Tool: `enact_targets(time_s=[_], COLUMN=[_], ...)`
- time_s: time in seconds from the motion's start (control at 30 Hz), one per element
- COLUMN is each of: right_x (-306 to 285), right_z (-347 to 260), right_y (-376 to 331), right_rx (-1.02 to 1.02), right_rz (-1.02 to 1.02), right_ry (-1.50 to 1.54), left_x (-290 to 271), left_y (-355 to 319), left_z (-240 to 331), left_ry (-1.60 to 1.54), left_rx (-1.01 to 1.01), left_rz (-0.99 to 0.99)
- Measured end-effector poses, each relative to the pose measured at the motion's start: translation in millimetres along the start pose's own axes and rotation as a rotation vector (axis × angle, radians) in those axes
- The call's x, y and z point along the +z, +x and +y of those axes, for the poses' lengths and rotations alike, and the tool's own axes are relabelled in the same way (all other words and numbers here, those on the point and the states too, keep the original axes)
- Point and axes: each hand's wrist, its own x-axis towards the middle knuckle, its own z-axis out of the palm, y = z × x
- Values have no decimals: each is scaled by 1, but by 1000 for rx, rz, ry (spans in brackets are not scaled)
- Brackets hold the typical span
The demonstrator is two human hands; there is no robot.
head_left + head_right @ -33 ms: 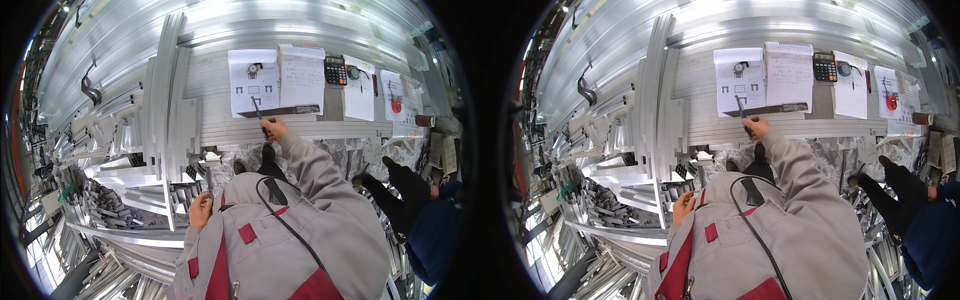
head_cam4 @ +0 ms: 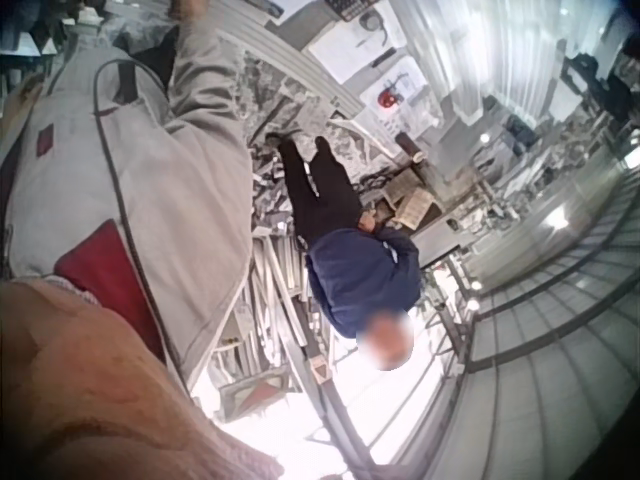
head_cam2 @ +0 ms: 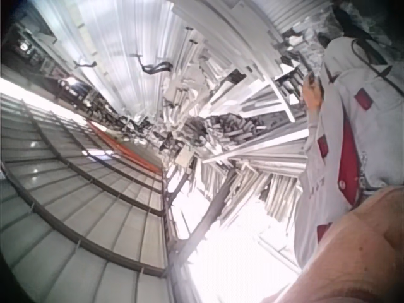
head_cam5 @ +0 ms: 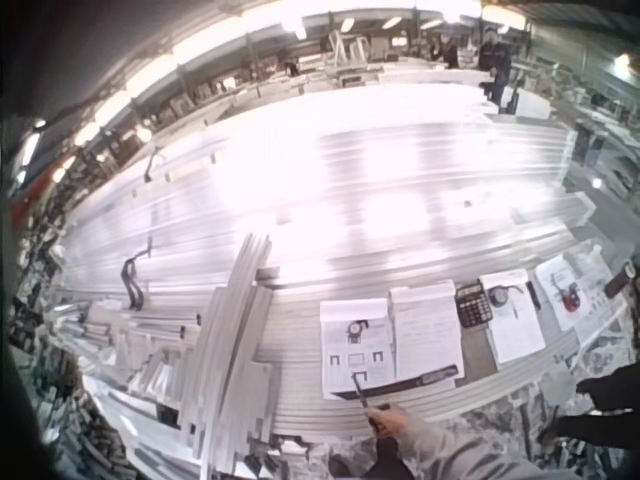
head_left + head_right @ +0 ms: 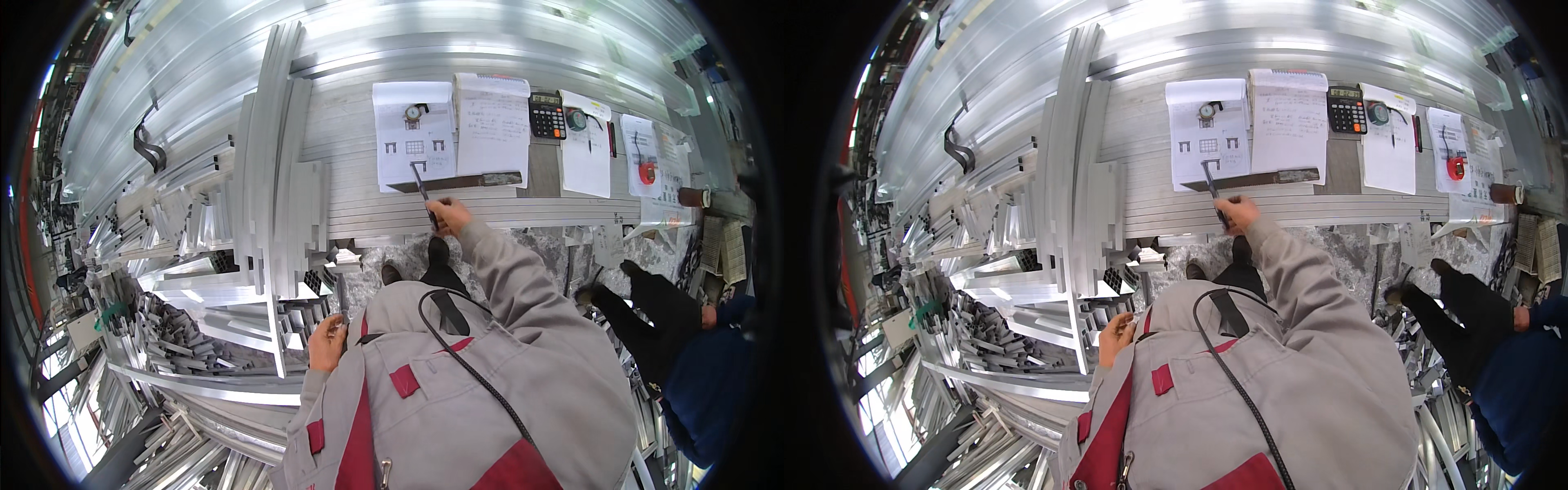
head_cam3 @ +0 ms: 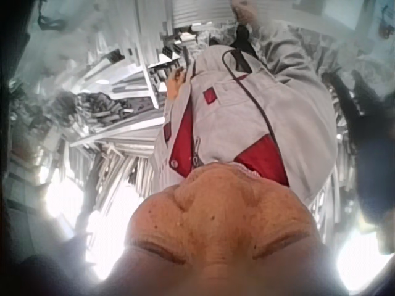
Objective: The person selects aluminum extrusion profiles from a pile, inspects them, and uses a metal-cutting saw to cut one piece. After cutting, the person inspects the cut profile and places it back on the machine for another cut.
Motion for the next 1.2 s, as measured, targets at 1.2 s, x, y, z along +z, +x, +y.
enact_targets(time_s=[1.2], right_x=[15], right_z=[25], right_y=[-39], right_rx=[-131], right_rz=[149], right_ry=[-245], left_x=[-17], left_y=[-7], left_z=[-50], left_ry=[-76], left_rx=[109], left_rz=[-68])
